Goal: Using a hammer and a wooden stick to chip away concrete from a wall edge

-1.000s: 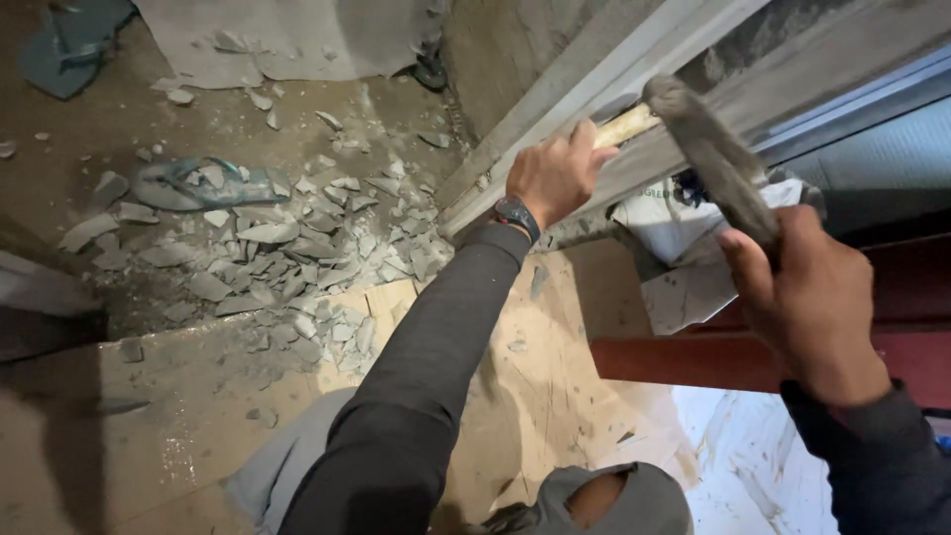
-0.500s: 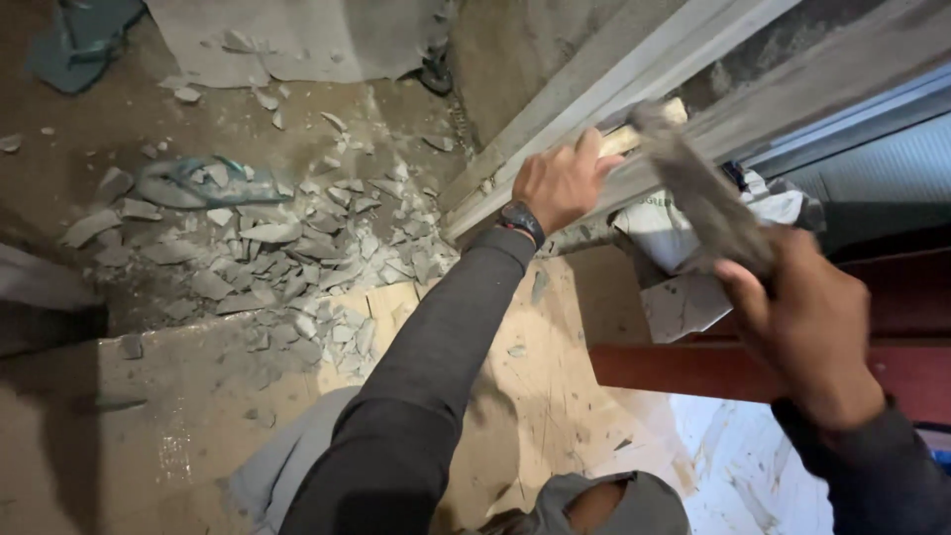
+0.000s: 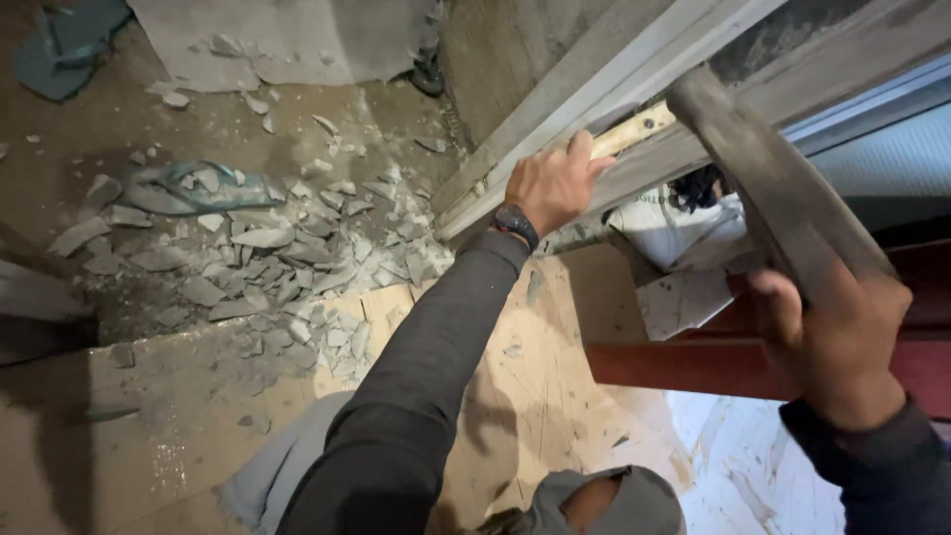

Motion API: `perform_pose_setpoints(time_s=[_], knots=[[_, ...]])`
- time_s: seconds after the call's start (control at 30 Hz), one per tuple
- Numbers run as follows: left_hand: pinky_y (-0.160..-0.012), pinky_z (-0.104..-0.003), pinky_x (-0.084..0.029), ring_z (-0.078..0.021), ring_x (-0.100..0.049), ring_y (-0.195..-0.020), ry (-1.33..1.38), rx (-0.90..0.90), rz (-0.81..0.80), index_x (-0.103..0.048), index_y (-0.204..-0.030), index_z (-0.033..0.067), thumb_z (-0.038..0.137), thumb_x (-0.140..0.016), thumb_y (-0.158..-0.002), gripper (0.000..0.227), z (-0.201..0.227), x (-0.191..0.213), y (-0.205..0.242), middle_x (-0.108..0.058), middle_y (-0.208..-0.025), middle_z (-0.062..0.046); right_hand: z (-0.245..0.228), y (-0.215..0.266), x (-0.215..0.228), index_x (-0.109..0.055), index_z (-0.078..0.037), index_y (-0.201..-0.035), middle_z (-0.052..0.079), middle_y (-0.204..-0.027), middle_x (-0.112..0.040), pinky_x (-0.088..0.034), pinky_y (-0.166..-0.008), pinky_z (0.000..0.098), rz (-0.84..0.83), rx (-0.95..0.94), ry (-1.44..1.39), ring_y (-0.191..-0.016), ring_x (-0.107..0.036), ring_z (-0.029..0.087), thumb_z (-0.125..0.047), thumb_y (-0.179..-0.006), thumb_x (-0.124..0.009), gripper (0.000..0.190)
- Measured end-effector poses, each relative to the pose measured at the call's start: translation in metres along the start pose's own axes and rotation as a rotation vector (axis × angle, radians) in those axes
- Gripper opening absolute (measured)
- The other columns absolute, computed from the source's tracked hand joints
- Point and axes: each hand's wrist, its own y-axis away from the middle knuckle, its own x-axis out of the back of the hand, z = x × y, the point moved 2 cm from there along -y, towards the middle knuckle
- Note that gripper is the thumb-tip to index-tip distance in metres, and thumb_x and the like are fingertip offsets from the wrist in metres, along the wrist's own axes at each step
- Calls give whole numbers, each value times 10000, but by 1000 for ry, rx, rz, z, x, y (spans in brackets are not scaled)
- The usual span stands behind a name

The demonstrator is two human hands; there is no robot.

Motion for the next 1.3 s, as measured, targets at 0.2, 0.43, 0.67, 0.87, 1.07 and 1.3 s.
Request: perform_pose_setpoints(time_s=[0.2, 0.43, 0.67, 0.87, 1.07, 1.3], knots=[[-347, -336, -384, -197, -430, -314, -88, 93, -118, -505, -989, 51, 556, -211, -922, 589, 10, 9, 0, -549, -502, -37, -10, -25, -9, -566, 17, -946, 198, -629, -601, -450, -476, 446, -236, -188, 202, -511, -580, 399, -454, -1066, -595, 487], [-344, -374, -410, -223, -481, -327, -22, 62, -10, -471, -844, 81, 406, -425, -938, 342, 9, 16, -2, -529, -470, -27, -18, 2, 10, -605, 124, -1145, 301, -1019, -599, -438, -726, 461, 85, 26, -179, -815, -566, 444, -154, -902, -693, 380], [-371, -404, -411, -299, -559, -396, -122, 173, -41, -535, -958, 78, 420, -512, -898, 348, 4, 13, -1, -648, -613, -127, 5, -23, -30, -527, 16, -830, 243, -610, -574, -430, -449, 497, -205, -213, 97, -508, -554, 450, -438, -1052, -566, 506], [-345, -365, -402, -249, -508, -353, -16, 36, 76, -507, -960, 24, 408, -486, -923, 386, 9, 22, 4, -570, -536, -77, -35, -14, 23, -555, 73, -945, 177, -598, -518, -376, -456, 398, -82, -212, -104, -416, -442, 309, -331, -1009, -634, 417], [-462, -468, -423, -372, -583, -482, 260, 183, -8, -511, -901, 87, 372, -432, -914, 296, 12, 30, -2, -635, -600, -146, -51, -18, 60, -507, 104, -944, 128, -645, -515, -379, -522, 313, 18, -270, -471, -518, -483, 202, -240, -1101, -496, 378], [-470, -488, -410, -392, -557, -465, 191, 172, -103, -460, -889, 87, 369, -431, -916, 284, 17, 27, 1, -596, -534, -146, -37, -6, 47, -508, 94, -959, 114, -658, -515, -366, -496, 292, 36, -358, -545, -500, -467, 185, -140, -1135, -482, 295]])
